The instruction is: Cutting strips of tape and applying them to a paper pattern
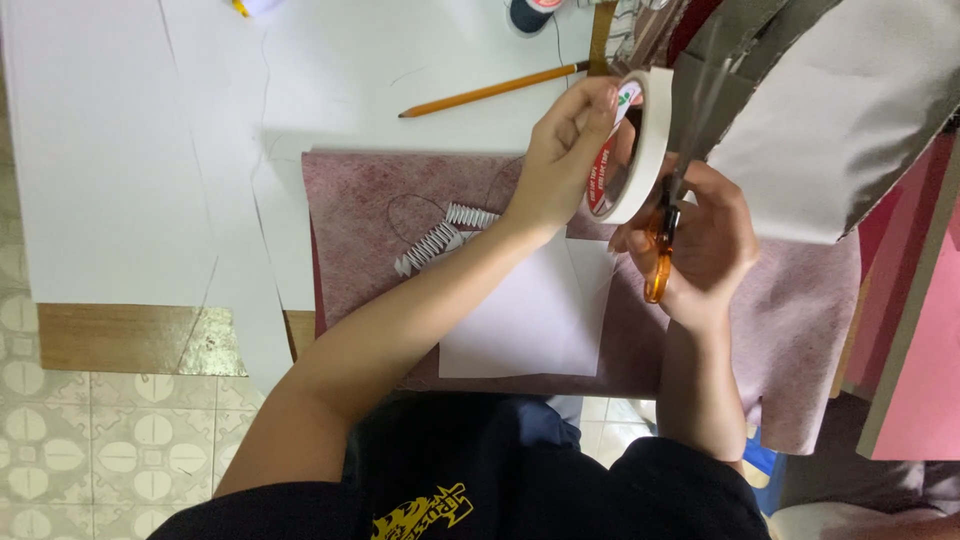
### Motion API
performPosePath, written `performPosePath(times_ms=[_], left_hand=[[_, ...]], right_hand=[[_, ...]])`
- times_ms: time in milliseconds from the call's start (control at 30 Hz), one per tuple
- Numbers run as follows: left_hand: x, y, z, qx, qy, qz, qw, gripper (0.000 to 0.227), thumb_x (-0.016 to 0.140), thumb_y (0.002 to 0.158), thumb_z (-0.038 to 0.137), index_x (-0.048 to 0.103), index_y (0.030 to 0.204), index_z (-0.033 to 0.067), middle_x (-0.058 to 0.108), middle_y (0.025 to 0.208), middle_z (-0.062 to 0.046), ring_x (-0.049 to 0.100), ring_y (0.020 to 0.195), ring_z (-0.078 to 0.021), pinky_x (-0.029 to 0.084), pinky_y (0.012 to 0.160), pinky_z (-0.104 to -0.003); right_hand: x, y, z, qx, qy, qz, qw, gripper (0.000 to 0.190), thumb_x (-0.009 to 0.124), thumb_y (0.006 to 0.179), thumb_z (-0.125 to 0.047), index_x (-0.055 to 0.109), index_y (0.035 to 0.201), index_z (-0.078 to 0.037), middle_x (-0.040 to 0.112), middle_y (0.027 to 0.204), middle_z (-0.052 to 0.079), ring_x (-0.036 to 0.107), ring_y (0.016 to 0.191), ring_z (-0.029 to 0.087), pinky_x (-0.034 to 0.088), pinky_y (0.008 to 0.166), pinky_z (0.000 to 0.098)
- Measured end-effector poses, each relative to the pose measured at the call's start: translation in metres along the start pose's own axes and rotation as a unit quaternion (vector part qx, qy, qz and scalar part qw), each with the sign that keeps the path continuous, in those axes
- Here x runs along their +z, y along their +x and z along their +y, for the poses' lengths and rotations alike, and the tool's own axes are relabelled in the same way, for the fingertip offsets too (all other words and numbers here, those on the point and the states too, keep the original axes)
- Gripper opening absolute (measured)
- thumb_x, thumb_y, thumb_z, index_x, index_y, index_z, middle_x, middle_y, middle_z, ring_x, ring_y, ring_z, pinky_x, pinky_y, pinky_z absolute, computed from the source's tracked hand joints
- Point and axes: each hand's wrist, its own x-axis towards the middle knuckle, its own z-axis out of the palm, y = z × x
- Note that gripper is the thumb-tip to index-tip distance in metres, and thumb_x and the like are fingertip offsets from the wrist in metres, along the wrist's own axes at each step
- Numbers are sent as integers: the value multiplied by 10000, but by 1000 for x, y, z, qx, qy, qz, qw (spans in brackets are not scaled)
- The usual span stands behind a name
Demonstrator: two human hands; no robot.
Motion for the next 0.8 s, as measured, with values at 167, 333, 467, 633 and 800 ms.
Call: performPosePath(times_ms=[167,333,467,633,800], left_hand=[[5,-3,7,10,26,-11,1000,318,535,1150,420,626,1202,119,646,754,-30,581,595,-107,452,570,-244],[4,-1,4,7,31,-6,999,328,540,1142,429,623,1200,118,644,749,-18,528,542,-104,418,521,-248],[4,-3,5,-5,22,11,1000,351,549,1126,452,624,1180,113,627,741,-24,536,558,-97,420,524,-241],[7,-3,10,-18,-1,4,1000,287,533,1146,376,608,1179,101,615,755,-25,594,591,-120,467,544,-252],[-4,0,-24,4,-40,35,999,332,553,1187,342,626,1313,43,678,774,-108,729,640,-139,609,558,-257]], right_hand=[[6,10,-12,-36,-25,-18,999,479,706,1032,-9,436,1415,86,611,1356,381,716,746,319,666,660,364],[1,5,2,-30,-20,-7,999,518,744,1008,-4,459,1432,82,576,1316,288,721,694,337,667,636,391],[5,5,-3,-31,-3,-10,999,533,749,1009,-31,461,1447,66,587,1378,313,722,766,331,664,693,373],[8,7,-11,-15,5,-28,999,524,729,1009,7,441,1445,49,636,1344,373,732,851,324,685,743,377],[9,2,15,-39,28,14,999,614,808,874,76,496,1395,165,663,1226,378,788,813,387,658,647,447]])
